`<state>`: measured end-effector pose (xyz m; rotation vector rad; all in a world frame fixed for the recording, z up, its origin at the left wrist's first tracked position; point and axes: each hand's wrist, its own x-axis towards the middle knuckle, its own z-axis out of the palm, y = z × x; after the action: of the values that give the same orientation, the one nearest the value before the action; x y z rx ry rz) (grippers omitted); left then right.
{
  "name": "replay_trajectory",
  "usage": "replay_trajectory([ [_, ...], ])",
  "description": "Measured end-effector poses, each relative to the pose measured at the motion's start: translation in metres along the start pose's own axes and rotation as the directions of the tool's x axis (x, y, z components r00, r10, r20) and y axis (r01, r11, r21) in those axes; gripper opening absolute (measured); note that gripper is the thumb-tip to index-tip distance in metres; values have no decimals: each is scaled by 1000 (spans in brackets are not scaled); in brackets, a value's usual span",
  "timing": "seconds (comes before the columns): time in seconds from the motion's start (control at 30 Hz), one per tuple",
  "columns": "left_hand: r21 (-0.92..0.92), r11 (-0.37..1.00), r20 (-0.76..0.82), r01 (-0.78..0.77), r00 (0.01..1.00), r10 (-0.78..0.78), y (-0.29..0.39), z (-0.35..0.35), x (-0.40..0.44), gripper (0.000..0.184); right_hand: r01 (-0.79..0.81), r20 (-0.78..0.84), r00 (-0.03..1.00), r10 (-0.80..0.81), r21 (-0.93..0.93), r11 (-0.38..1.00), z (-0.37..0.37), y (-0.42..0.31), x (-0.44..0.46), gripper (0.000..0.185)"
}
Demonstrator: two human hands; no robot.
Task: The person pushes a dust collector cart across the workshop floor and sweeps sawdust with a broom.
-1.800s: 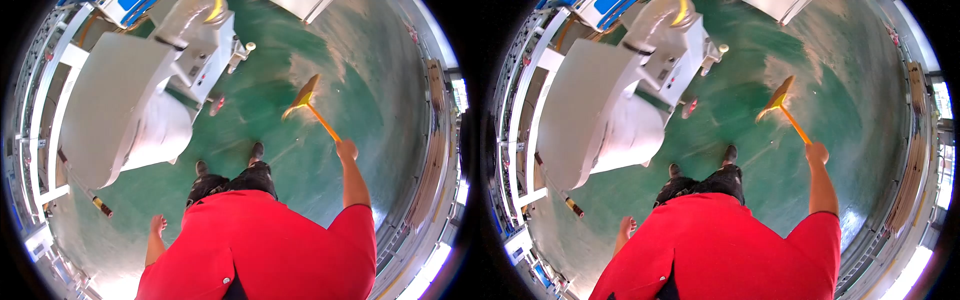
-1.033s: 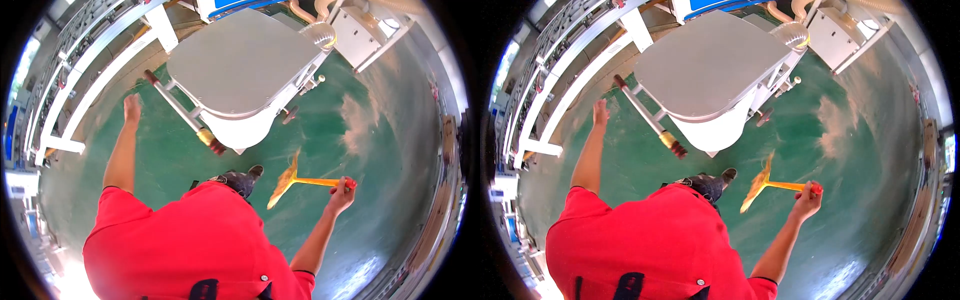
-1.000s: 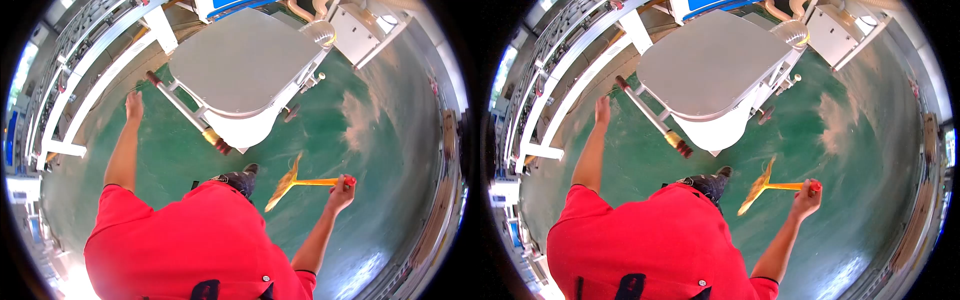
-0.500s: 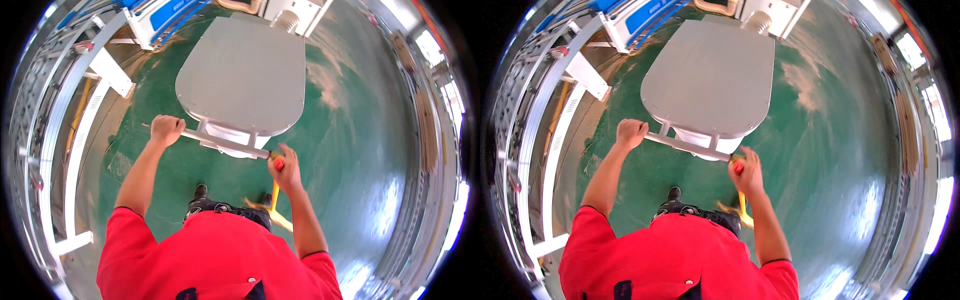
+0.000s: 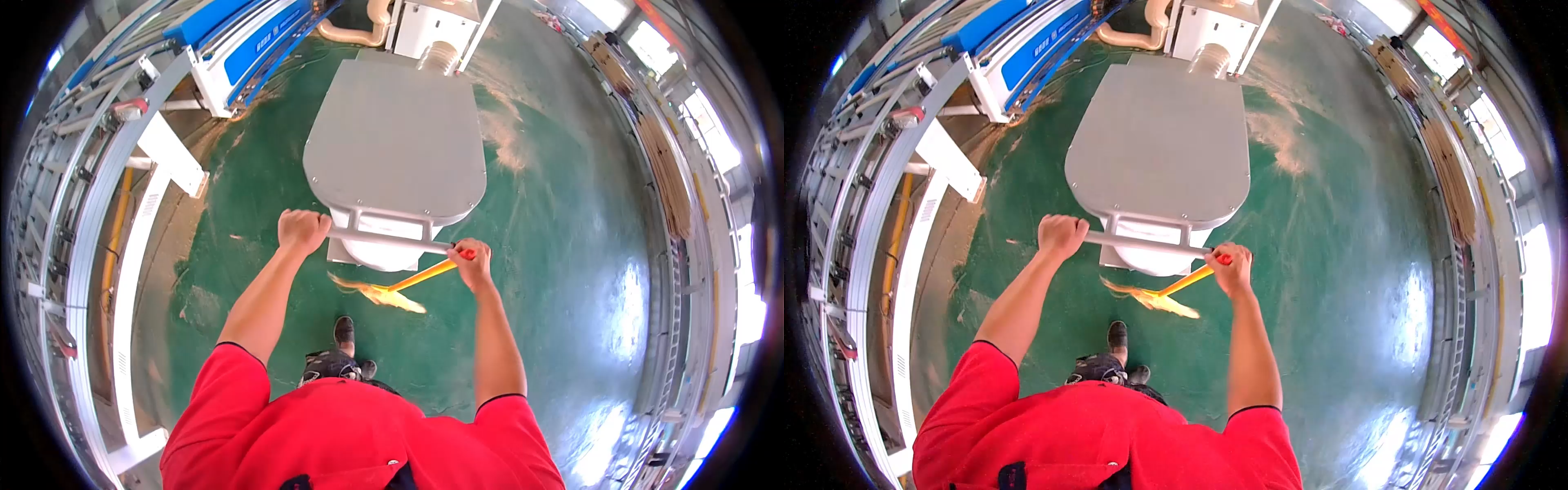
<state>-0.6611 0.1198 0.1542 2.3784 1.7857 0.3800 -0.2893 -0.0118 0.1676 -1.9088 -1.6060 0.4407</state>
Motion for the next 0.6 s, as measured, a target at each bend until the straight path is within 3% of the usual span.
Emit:
replay_trajectory([
  [0.03,15,1000,42,4,999,-4,-4,-4,-7,43,61,-36,997,-63,-66,996,5,-6,-11,20],
  [0.2,47,998,-33,-49,998,50,-43,-13,-52,40,59,-78,994,-72,-162,985,27,-53,-77,17],
  [0.4,75,980,-128,-185,973,193,-75,-33,-114,33,7,-194,981,-30,-118,993,46,-94,-141,13],
  [0.47,67,954,-197,-294,933,301,-95,-27,-130,31,3,-236,971,-25,-95,995,57,-108,-162,12],
  [0.6,38,925,-228,-379,898,377,-151,-35,-153,27,-6,-284,959,-22,-97,995,97,-156,-206,11],
])
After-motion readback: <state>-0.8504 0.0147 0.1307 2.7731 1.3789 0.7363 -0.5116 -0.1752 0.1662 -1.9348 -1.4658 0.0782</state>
